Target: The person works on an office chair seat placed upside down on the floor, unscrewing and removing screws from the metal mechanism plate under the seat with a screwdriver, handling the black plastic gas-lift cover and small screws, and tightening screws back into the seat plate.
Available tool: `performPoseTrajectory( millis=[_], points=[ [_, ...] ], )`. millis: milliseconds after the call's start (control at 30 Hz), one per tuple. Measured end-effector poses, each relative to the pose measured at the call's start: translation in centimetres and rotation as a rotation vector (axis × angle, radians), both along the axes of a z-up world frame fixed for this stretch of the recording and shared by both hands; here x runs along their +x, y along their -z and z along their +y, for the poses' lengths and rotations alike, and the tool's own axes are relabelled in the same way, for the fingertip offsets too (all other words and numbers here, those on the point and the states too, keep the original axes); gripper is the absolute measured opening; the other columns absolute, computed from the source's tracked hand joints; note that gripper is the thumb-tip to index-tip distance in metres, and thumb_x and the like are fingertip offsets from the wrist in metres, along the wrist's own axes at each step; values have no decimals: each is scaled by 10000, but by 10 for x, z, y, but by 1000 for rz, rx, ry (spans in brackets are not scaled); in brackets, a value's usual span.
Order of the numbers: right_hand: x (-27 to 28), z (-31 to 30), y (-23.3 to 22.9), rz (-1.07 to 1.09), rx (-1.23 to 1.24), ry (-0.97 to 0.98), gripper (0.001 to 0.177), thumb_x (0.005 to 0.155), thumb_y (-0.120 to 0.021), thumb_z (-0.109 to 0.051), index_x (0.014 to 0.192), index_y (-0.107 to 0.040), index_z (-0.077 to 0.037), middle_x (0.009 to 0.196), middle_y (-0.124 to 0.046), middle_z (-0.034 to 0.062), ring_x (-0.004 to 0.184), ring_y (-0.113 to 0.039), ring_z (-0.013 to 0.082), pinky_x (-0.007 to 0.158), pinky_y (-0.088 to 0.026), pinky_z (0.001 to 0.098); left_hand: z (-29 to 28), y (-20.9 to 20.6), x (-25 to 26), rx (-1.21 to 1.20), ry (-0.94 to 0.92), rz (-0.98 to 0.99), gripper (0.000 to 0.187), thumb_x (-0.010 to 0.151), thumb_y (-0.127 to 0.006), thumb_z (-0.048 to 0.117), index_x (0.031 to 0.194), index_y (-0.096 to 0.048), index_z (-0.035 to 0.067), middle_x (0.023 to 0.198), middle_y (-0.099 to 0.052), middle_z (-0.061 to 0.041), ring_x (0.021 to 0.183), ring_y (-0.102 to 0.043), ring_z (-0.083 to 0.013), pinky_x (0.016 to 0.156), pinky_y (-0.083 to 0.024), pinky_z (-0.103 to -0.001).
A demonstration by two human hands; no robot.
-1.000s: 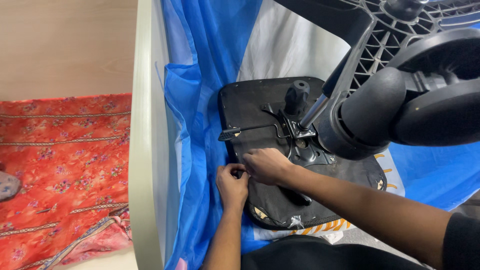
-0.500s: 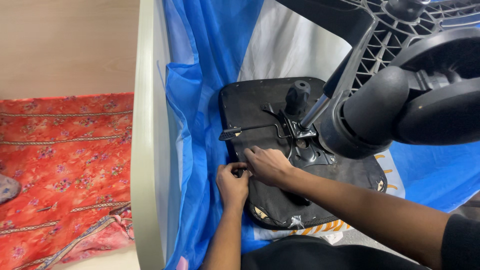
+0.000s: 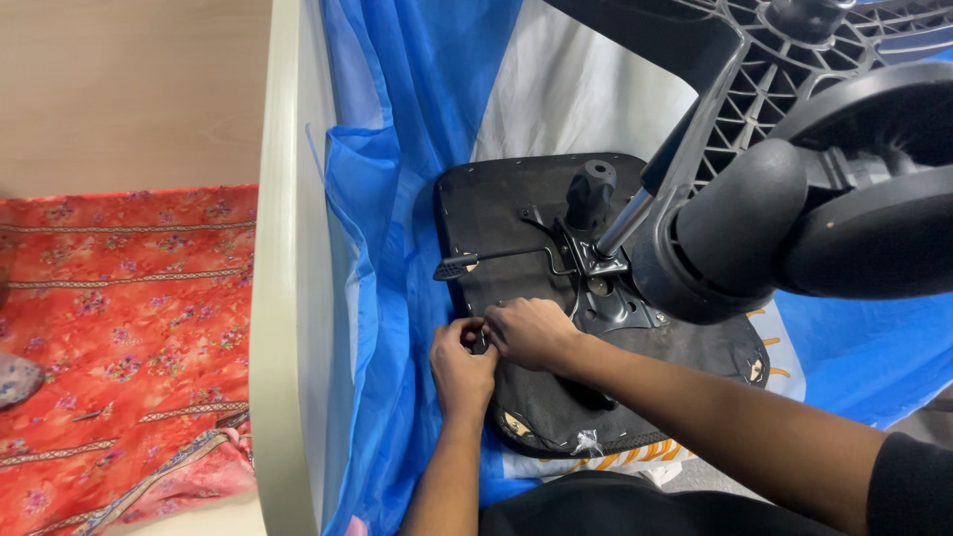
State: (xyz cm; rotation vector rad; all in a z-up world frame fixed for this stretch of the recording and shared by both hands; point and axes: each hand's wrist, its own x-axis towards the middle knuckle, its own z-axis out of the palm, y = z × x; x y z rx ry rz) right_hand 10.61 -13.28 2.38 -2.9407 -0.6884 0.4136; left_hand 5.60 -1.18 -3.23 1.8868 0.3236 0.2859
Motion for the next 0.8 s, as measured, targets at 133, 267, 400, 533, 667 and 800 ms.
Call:
performPoseTrajectory(
  millis=[133, 267, 400, 533, 667, 800],
  points=[
    [1, 1, -4, 39, 48, 63, 244, 952, -616, -339, 983, -674, -103, 910, -709, 164, 830, -702, 384, 722, -576, 491, 3, -4, 3, -15, 11, 112, 177, 714, -823, 61, 889, -797, 65, 887, -647, -112, 784, -658, -261, 737, -549, -391],
    [0, -3, -4, -67, 198, 21, 244, 896, -671, -293, 932, -666, -52, 946, -686, 131, 824, -704, 361, 703, -582, 478, 0, 4, 5, -34, 21, 90, 141, 749, -793, 52, 890, -801, 54, 887, -651, -112, 786, -667, -256, 748, -553, -383],
    [1, -9, -3, -14, 259, 46, 197, 878, -697, -256, 887, -691, -59, 916, -710, 104, 871, -713, 320, 754, -575, 456, -5, 11, 8, -34, 24, 15, 151, 771, -773, 61, 919, -801, 50, 907, -660, -118, 825, -674, -267, 776, -553, -386],
    [-1, -16, -4, -39, 294, 47, 176, 836, -705, -210, 915, -701, -53, 949, -722, 103, 870, -717, 322, 753, -575, 449, -9, 5, 7, -41, 42, -7, 158, 797, -766, 85, 948, -808, 64, 930, -666, -113, 875, -667, -275, 807, -541, -393],
    [-2, -22, -7, -74, 334, 60, 187, 825, -712, -222, 920, -713, -61, 943, -726, 102, 862, -718, 320, 743, -576, 448, -14, -8, 5, -22, 40, 23, 201, 770, -775, 87, 970, -796, 75, 906, -659, -114, 850, -666, -273, 792, -546, -389],
    [-3, -20, -9, -31, 258, 140, 210, 849, -719, -286, 870, -724, -77, 925, -725, 99, 830, -718, 320, 739, -573, 456, -15, -13, 2, -13, 36, 82, 192, 697, -832, 86, 875, -775, 43, 894, -656, -112, 822, -673, -267, 758, -550, -388]
  ],
)
